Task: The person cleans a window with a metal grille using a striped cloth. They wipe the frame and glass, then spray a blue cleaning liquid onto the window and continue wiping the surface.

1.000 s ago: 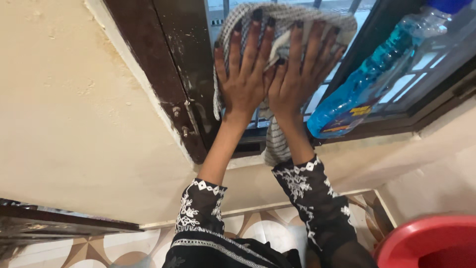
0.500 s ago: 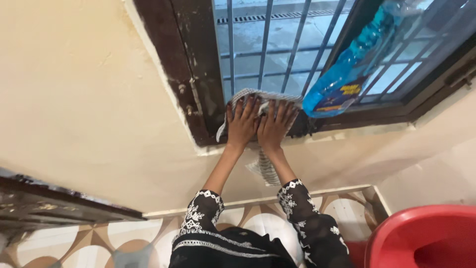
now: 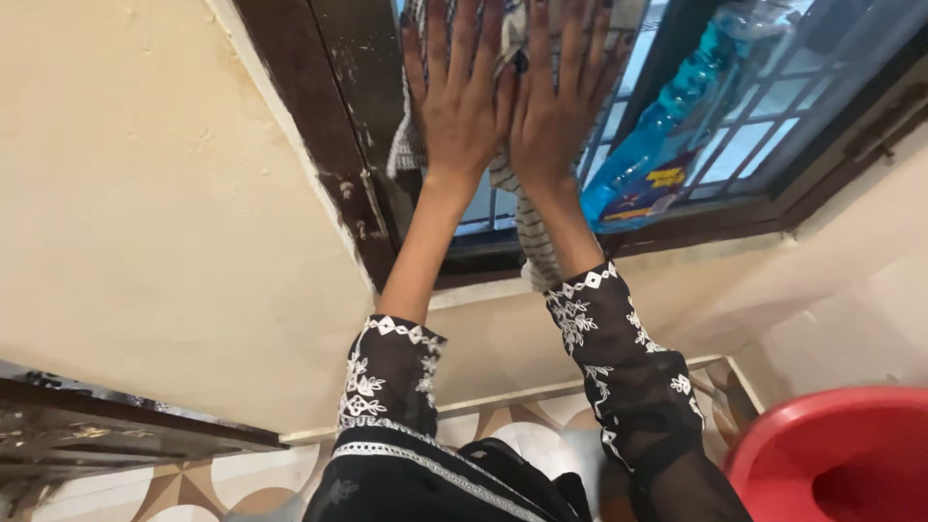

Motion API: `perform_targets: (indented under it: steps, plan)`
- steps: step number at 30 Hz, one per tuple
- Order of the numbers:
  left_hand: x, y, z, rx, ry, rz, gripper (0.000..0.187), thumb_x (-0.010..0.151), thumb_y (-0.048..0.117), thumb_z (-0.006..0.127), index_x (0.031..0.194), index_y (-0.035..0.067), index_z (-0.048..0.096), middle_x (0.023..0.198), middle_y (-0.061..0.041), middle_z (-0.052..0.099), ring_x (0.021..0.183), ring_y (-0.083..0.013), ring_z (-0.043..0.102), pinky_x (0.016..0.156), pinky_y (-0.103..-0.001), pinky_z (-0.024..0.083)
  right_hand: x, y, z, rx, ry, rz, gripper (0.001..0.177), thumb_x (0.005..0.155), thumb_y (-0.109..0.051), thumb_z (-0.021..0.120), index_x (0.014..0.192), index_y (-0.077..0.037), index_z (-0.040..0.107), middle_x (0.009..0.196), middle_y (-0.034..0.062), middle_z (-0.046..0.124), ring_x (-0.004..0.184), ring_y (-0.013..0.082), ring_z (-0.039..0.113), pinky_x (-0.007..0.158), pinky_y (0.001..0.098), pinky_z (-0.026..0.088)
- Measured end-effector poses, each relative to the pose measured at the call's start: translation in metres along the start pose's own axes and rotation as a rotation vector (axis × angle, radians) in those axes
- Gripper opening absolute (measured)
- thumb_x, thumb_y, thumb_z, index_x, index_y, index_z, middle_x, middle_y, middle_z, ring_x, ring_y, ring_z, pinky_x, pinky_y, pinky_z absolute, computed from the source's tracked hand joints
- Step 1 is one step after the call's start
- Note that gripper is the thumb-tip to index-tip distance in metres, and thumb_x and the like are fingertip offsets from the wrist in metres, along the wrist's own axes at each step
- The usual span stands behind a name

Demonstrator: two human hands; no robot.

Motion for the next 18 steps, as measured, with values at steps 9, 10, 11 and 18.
perform_targets:
  steps: [9,10,11,18]
  plan:
    - [-0.036,0.002,0.018,0.123,-0.064,0.021,0.054,0.115,0.046,0.041,0.164,0.026,0.038,0.169,-0.003,0.031,0.158,-0.0285,0.024,0.130,-0.056,0.013,-0.035,0.007,0.015,-0.012,0.089,0.071,0.053,0.115,-0.039,0.036,0.162,-0.015,0.038,0.170,0.0134,0.027,0.162,0.0385,0.020,0.131,0.0600,0.007]
    - [-0.043,0.002,0.021,0.128,-0.080,0.026,0.054,0.115,0.046,0.041,0.165,0.026,0.038,0.169,-0.003,0.031,0.158,-0.0289,0.024,0.130,-0.056,0.013,-0.041,0.009,0.017,-0.006,0.089,0.076,0.053,0.115,-0.040,0.035,0.162,-0.015,0.038,0.170,0.0135,0.027,0.163,0.0385,0.019,0.131,0.0603,0.007]
    - [-0.049,0.002,0.024,0.132,-0.093,0.032,0.054,0.116,0.046,0.041,0.165,0.025,0.038,0.169,-0.003,0.031,0.158,-0.0292,0.023,0.129,-0.057,0.012,-0.047,0.010,0.019,-0.009,0.085,0.081,0.053,0.115,-0.040,0.034,0.162,-0.015,0.037,0.170,0.0138,0.027,0.162,0.0392,0.019,0.130,0.0610,0.007]
    - [-0.113,0.004,0.043,0.199,-0.075,0.078,0.053,0.117,0.047,0.036,0.165,0.026,0.040,0.170,-0.002,0.030,0.159,-0.0276,0.020,0.129,-0.057,0.009,-0.108,0.020,0.043,-0.001,0.094,0.059,0.057,0.114,-0.043,0.030,0.161,-0.012,0.035,0.169,0.0150,0.027,0.160,0.0422,0.018,0.132,0.0667,0.007]
Point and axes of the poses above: each hand's wrist, its own x-axis towards the middle knuckle, its own z-axis out of the palm, y = z × x, the point moved 8 cm from there along x, towards the middle knuckle
